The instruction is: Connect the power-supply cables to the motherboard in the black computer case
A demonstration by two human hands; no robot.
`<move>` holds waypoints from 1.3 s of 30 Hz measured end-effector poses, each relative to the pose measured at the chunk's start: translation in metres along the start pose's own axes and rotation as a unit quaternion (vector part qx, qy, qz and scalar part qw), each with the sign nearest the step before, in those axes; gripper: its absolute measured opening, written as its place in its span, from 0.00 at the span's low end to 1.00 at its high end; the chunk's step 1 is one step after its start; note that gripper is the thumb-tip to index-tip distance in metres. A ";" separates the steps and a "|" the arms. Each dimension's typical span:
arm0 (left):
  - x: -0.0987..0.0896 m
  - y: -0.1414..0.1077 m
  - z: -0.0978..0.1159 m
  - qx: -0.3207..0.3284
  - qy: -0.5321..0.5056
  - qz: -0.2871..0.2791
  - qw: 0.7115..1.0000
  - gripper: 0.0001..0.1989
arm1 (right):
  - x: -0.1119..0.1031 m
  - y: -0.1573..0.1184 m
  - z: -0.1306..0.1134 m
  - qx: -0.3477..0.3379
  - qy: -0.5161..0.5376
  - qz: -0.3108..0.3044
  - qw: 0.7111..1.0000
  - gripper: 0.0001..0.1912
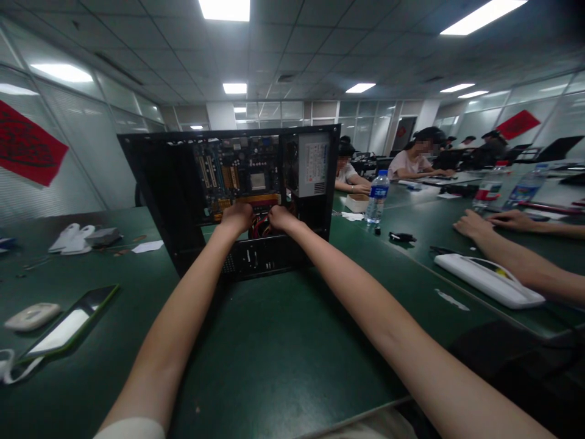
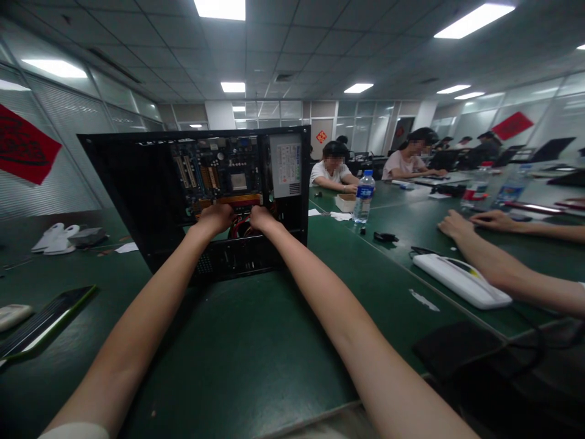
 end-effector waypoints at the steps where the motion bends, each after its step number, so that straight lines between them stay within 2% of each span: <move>1: 0.001 0.000 0.000 0.002 0.000 0.000 1.000 0.22 | 0.000 0.000 0.000 0.000 -0.003 0.001 1.000 0.09; 9: 0.007 0.001 0.006 0.025 0.027 0.003 0.999 0.22 | -0.001 -0.004 -0.001 0.005 0.006 -0.001 1.000 0.11; 27: 0.005 0.001 0.009 0.037 0.029 -0.010 0.999 0.22 | -0.004 -0.011 -0.003 -0.007 -0.019 -0.001 1.000 0.16; 39: 0.001 -0.001 0.012 0.038 0.025 -0.013 0.999 0.21 | -0.003 -0.008 -0.003 -0.016 -0.050 0.019 0.998 0.15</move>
Point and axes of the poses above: each hand's wrist, its own y-axis towards the middle knuckle, its own x-axis out of the palm, z = x × y, the point moved 10 cm from there along y, towards the middle knuckle, and after that the axes turned 5 degrees about x, right-handed, at the moved point
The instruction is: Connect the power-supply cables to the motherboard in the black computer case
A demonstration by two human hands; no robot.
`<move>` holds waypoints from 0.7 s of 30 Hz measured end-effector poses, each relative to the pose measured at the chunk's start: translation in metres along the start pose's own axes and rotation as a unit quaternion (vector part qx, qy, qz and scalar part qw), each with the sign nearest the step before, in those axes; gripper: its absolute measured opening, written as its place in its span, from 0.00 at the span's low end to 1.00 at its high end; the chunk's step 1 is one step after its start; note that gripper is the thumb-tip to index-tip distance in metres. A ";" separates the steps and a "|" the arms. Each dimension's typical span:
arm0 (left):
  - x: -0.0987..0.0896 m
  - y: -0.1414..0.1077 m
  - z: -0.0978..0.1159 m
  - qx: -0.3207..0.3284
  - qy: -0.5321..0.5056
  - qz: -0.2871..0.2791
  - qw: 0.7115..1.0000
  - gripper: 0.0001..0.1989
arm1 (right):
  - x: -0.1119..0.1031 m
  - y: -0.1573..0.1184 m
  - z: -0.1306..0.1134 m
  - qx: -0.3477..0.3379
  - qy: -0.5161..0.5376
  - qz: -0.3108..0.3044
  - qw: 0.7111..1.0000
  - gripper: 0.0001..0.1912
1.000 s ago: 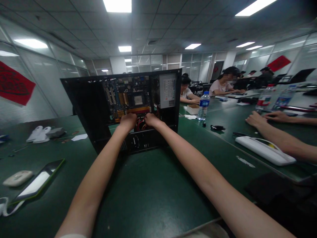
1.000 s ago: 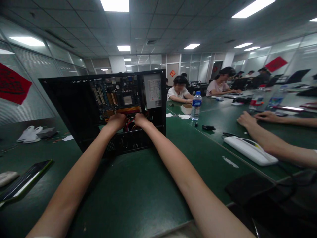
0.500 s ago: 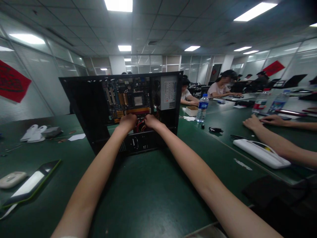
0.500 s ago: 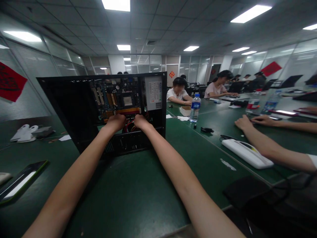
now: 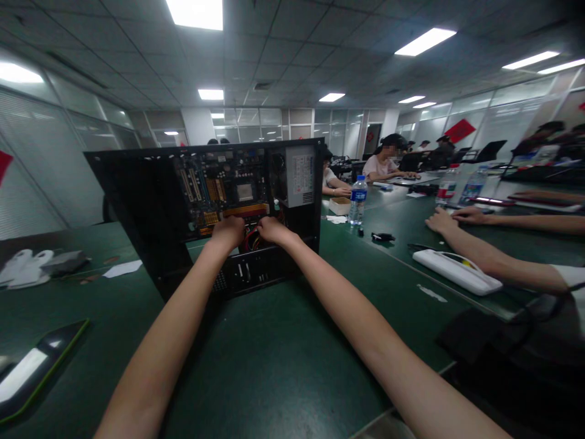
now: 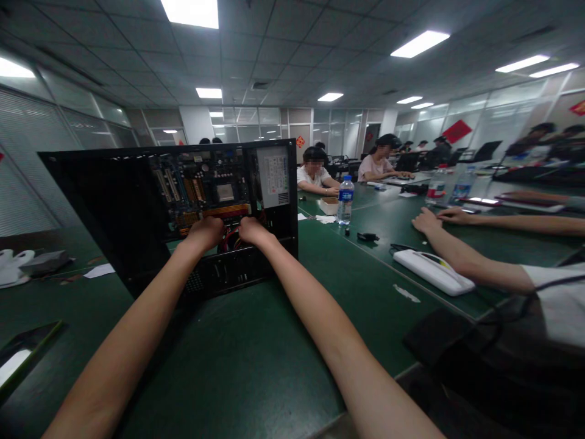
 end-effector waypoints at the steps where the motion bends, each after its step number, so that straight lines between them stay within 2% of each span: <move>1: 0.000 0.000 0.000 0.001 -0.002 0.000 1.000 0.21 | 0.000 -0.001 0.000 -0.002 -0.001 0.000 1.000 0.15; 15: 0.005 0.000 -0.007 -0.029 -0.034 0.027 0.999 0.21 | 0.001 -0.002 -0.001 -0.029 -0.032 0.010 0.999 0.16; 21: 0.010 0.000 -0.012 -0.041 -0.060 0.019 0.997 0.23 | 0.000 0.000 0.003 -0.031 -0.035 0.032 0.998 0.16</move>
Point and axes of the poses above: each hand's wrist, its own y-axis towards the middle knuckle, its own x-axis out of the palm, z = x × y, the point moved 10 cm from there along y, towards the middle knuckle, and after that the axes turned 5 degrees about x, right-handed, at the moved point
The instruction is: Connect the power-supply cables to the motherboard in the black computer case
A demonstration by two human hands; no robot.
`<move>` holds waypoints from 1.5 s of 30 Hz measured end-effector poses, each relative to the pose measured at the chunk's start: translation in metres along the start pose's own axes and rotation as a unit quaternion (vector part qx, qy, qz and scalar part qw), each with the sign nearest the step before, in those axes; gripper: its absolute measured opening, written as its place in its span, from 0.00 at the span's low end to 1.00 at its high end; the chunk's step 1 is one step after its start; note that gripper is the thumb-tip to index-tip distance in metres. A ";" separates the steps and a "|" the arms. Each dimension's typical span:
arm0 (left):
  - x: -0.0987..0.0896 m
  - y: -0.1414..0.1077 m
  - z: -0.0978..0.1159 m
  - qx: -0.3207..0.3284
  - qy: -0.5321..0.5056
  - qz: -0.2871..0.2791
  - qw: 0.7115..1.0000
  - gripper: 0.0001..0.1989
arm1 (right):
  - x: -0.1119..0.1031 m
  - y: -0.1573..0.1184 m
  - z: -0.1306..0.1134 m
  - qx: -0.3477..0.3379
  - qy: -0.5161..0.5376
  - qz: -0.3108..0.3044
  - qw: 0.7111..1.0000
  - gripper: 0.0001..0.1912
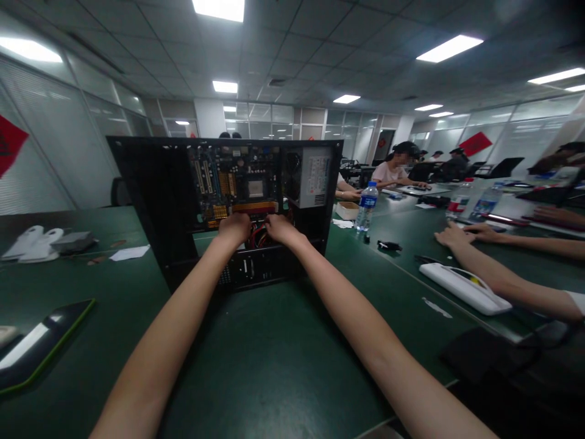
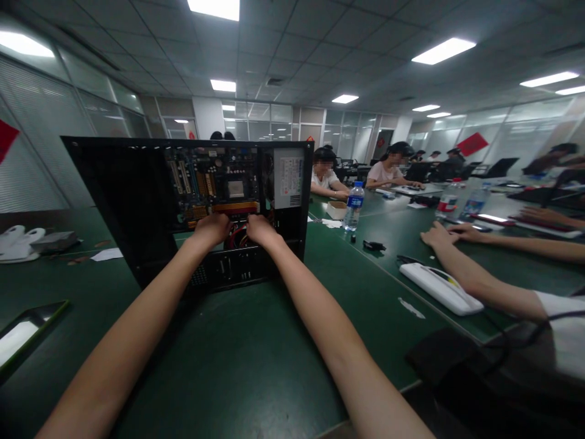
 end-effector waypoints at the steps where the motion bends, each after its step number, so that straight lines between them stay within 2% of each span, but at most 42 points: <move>1: 0.001 0.001 -0.002 -0.003 -0.006 -0.004 1.000 0.23 | 0.000 0.000 0.000 -0.001 -0.003 0.000 1.000 0.16; 6: 0.006 0.001 -0.006 -0.013 -0.027 -0.020 0.999 0.23 | -0.002 -0.005 -0.005 -0.008 -0.016 -0.006 1.000 0.17; 15: -0.001 -0.003 0.001 -0.005 -0.007 -0.008 1.000 0.23 | -0.005 -0.007 -0.007 -0.010 -0.013 -0.006 1.000 0.18; 25: 0.002 0.004 0.000 0.005 0.001 -0.012 1.000 0.23 | -0.005 -0.008 -0.011 -0.017 -0.023 -0.008 1.000 0.17; 37: -0.001 -0.002 0.005 0.002 0.002 -0.009 1.000 0.23 | 0.004 -0.001 -0.009 -0.023 -0.055 -0.032 0.998 0.19; 45: -0.001 -0.004 0.007 0.016 0.024 -0.005 1.000 0.23 | -0.002 -0.012 -0.016 -0.022 -0.071 -0.038 0.996 0.19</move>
Point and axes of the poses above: each hand's wrist, its own y-axis towards the middle knuckle, its own x-axis out of the palm, z = x × y, the point moved 10 cm from there along y, towards the middle knuckle, and after that the axes turned 5 degrees about x, right-handed, at the moved point
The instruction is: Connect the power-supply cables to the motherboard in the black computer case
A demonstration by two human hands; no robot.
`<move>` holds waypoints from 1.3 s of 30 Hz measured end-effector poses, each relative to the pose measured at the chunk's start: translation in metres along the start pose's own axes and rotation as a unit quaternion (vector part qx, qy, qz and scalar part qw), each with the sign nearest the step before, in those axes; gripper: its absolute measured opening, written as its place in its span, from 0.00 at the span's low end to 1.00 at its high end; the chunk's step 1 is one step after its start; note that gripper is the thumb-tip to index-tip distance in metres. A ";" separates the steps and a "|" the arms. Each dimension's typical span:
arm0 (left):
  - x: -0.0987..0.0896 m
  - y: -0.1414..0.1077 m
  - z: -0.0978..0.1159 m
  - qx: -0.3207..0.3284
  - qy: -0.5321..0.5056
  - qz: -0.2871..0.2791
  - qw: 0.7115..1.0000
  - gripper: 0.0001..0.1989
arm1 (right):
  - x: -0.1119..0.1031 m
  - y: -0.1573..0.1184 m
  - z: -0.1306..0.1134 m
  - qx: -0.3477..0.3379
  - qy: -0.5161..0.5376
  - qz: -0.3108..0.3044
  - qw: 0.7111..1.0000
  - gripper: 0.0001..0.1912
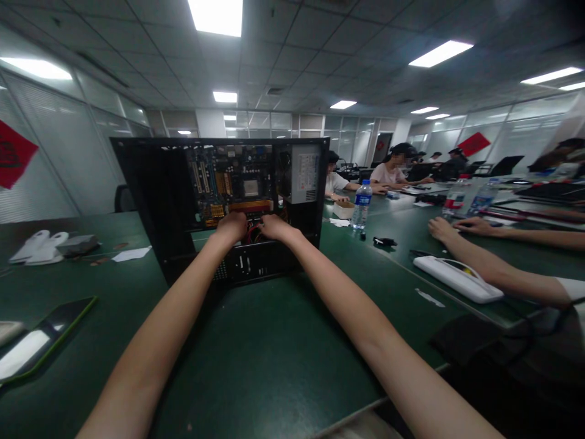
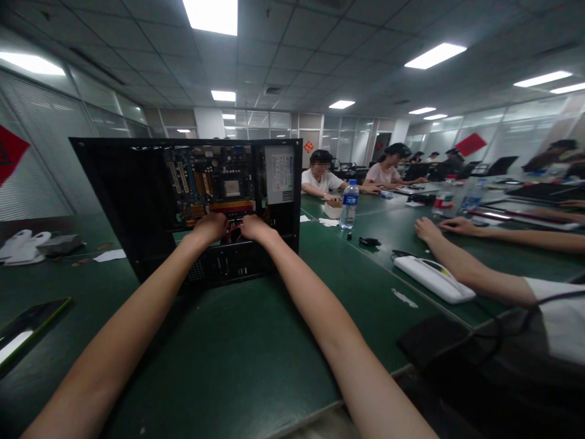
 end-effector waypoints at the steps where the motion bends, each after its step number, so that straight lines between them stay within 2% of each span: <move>1: 0.000 0.000 0.000 0.002 0.001 0.002 1.000 0.23 | -0.002 -0.002 -0.001 0.003 -0.007 0.002 1.000 0.19; 5: -0.001 0.001 0.001 0.004 0.000 0.005 1.000 0.23 | -0.010 -0.008 -0.005 0.004 -0.031 0.019 0.999 0.19; 14: 0.006 0.002 -0.003 0.025 -0.012 -0.006 1.000 0.20 | -0.012 -0.011 -0.006 -0.012 -0.042 0.037 0.998 0.19; 27: 0.011 0.006 -0.006 0.018 -0.001 -0.017 1.000 0.20 | -0.005 -0.004 -0.004 -0.012 -0.022 0.032 0.999 0.18; 33: 0.012 0.007 -0.007 0.022 0.007 -0.023 0.999 0.21 | -0.010 -0.008 -0.006 -0.011 -0.006 0.029 0.999 0.18; 39: 0.009 0.005 -0.008 -0.001 0.015 -0.021 1.000 0.21 | -0.015 -0.015 -0.002 0.009 -0.005 0.035 0.999 0.19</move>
Point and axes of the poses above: each hand's wrist, its own y-axis towards the middle knuckle, its own x-axis out of the palm, z = x × y, the point moved 10 cm from there along y, towards the middle knuckle, and after that the axes turned 5 degrees about x, right-handed, at the moved point
